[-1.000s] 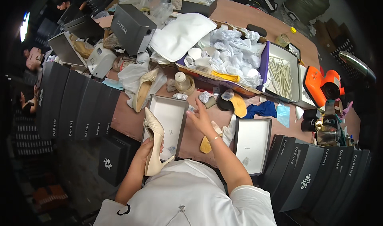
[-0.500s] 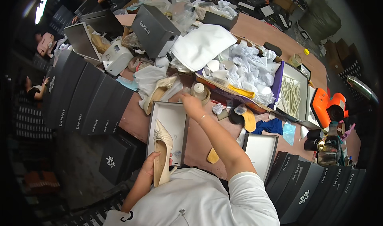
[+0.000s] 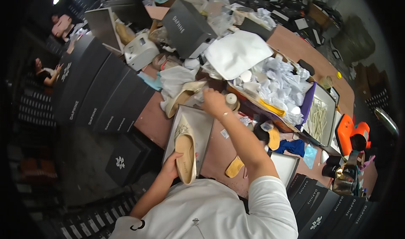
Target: The recorder is packing shoes into a box, including wrapping them in tissue paper and labeling the box.
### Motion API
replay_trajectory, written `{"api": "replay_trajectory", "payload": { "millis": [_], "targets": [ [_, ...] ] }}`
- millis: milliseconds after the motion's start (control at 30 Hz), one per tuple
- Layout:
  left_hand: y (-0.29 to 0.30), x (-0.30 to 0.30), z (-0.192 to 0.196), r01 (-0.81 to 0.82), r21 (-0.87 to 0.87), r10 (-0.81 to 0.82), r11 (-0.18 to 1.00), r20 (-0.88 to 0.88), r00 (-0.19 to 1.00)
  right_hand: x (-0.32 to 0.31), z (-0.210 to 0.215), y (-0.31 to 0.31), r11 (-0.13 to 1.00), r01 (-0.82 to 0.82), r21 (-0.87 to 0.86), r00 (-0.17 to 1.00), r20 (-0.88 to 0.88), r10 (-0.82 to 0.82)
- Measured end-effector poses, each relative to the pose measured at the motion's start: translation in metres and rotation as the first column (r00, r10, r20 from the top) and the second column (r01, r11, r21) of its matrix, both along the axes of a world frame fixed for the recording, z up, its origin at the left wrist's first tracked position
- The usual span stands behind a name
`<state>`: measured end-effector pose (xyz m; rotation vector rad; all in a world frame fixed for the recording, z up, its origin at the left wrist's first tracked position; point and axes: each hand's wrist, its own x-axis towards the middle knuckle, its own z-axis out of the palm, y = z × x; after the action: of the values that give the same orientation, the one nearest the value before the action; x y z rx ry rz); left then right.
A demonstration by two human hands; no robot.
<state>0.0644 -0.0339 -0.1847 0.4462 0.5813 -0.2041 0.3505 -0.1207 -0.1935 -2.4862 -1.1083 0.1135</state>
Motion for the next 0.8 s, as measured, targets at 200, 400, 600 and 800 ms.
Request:
{"api": "replay_trajectory", "payload": {
  "millis": [200,400,600,800],
  "targets": [
    [-0.015,0.002,-0.007,-0.156,0.198,0.164,0.968,-0.024,0.986,-0.111,0.084,-0.066,0.911,-0.112,0.397,0.865,-0.412,0.286],
    [-0.051,-0.005,0.012,-0.063,0.254,0.055,0.965,0.039,0.998,-0.184,0.039,-0.066,0.997,-0.049,0.059,0.979,-0.194,0.059],
    [-0.043,-0.028,0.01,-0.05,0.287,0.03,0.956,0.076,0.997,-0.205,0.045,-0.083,0.928,-0.13,0.35,0.95,-0.224,0.217],
    [-0.052,-0.027,0.018,-0.062,0.298,0.052,0.952,0.043,0.998,-0.203,0.041,-0.07,0.97,-0.014,0.241,0.975,-0.212,0.067]
  ]
}}
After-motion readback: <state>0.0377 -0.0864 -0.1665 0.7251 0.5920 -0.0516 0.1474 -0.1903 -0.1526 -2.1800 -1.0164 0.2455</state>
